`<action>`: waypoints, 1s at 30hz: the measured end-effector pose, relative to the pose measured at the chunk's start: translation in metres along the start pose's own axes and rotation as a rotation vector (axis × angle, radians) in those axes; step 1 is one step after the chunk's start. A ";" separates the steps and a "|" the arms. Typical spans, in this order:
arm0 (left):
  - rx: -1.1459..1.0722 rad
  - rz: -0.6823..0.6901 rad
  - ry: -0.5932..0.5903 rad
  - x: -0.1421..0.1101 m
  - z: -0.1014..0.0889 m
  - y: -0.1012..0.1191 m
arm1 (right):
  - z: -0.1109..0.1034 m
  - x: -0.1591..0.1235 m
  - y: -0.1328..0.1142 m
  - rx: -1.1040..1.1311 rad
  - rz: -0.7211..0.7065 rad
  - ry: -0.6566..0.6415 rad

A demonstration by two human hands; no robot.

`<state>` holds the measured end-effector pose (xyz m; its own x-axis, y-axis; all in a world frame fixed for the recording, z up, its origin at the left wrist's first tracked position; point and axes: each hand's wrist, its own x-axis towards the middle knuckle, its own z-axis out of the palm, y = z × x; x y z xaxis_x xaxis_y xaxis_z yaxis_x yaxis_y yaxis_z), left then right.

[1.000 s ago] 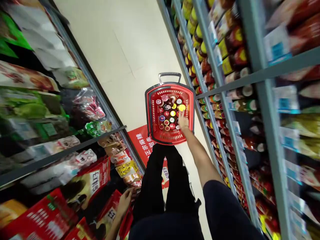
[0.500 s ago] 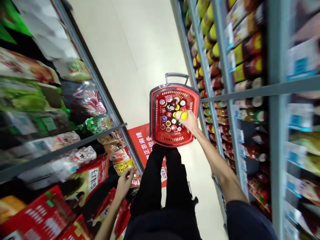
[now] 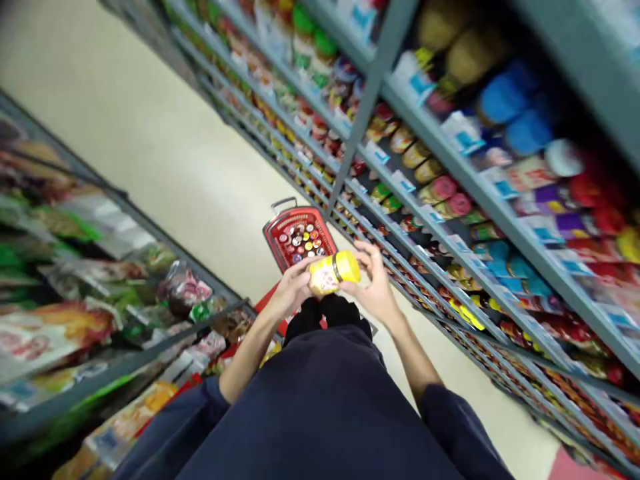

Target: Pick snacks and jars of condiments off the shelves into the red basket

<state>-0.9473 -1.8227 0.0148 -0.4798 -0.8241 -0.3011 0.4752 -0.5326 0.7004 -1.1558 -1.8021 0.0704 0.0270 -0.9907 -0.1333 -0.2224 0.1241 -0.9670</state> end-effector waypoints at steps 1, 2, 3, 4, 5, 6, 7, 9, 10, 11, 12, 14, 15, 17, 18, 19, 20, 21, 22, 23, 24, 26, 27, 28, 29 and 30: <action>-0.008 0.002 -0.014 -0.005 0.012 -0.004 | 0.000 -0.021 -0.002 0.066 -0.009 0.070; -0.012 0.005 -0.025 -0.008 0.023 -0.009 | 0.001 -0.041 -0.003 0.119 -0.016 0.148; -0.017 0.005 -0.034 -0.011 0.035 -0.016 | 0.002 -0.060 -0.003 0.160 -0.016 0.232; -0.021 -0.002 -0.045 -0.014 0.046 -0.022 | 0.004 -0.077 -0.002 0.189 -0.010 0.317; -0.016 -0.016 -0.061 -0.017 0.057 -0.029 | 0.005 -0.093 0.000 0.209 0.004 0.400; -0.001 -0.034 -0.088 -0.020 0.069 -0.037 | 0.005 -0.109 0.001 0.224 0.019 0.480; 0.027 -0.053 -0.122 -0.023 0.080 -0.044 | 0.003 -0.123 0.004 0.237 0.032 0.550; 0.103 -0.075 -0.209 -0.030 0.100 -0.056 | -0.003 -0.148 0.009 0.255 0.043 0.662; 0.147 -0.072 -0.252 -0.033 0.109 -0.061 | -0.008 -0.159 0.013 0.265 0.043 0.708; 0.192 -0.066 -0.293 -0.036 0.117 -0.064 | -0.014 -0.169 0.016 0.276 0.039 0.745; 0.238 -0.062 -0.330 -0.038 0.125 -0.067 | -0.021 -0.178 0.019 0.284 0.032 0.774; 0.321 -0.064 -0.376 -0.045 0.137 -0.069 | -0.032 -0.191 0.026 0.286 0.022 0.804; 0.349 -0.070 -0.381 -0.049 0.141 -0.071 | -0.037 -0.196 0.028 0.283 0.018 0.805; 0.366 -0.081 -0.356 -0.059 0.146 -0.074 | -0.042 -0.202 0.032 0.283 0.008 0.776; 0.359 -0.081 -0.328 -0.066 0.146 -0.075 | -0.042 -0.203 0.033 0.291 0.004 0.748; 0.348 -0.080 -0.297 -0.072 0.145 -0.077 | -0.041 -0.204 0.033 0.302 0.000 0.722; 0.335 -0.080 -0.267 -0.078 0.143 -0.079 | -0.038 -0.205 0.033 0.318 -0.002 0.700; 0.320 -0.085 -0.241 -0.083 0.141 -0.081 | -0.035 -0.206 0.033 0.338 0.002 0.684; 0.306 -0.097 -0.221 -0.087 0.138 -0.082 | -0.031 -0.206 0.032 0.358 0.009 0.678; 0.294 -0.118 -0.210 -0.089 0.134 -0.083 | -0.027 -0.207 0.032 0.374 0.019 0.682; 0.284 -0.142 -0.207 -0.090 0.130 -0.083 | -0.022 -0.208 0.032 0.387 0.028 0.693; 0.284 -0.197 -0.235 -0.088 0.123 -0.081 | -0.013 -0.208 0.032 0.397 0.047 0.719; 0.296 -0.218 -0.262 -0.085 0.119 -0.079 | -0.007 -0.208 0.033 0.393 0.053 0.737; 0.313 -0.227 -0.289 -0.081 0.115 -0.077 | -0.001 -0.206 0.033 0.385 0.055 0.754; 0.333 -0.233 -0.317 -0.077 0.111 -0.074 | 0.005 -0.204 0.034 0.376 0.056 0.774; 0.352 -0.237 -0.344 -0.073 0.106 -0.070 | 0.012 -0.201 0.034 0.367 0.058 0.800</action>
<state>-1.0243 -1.7048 0.0564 -0.7855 -0.5471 -0.2891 0.0777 -0.5507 0.8311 -1.1568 -1.5981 0.0617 -0.6957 -0.7073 -0.1252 0.1285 0.0489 -0.9905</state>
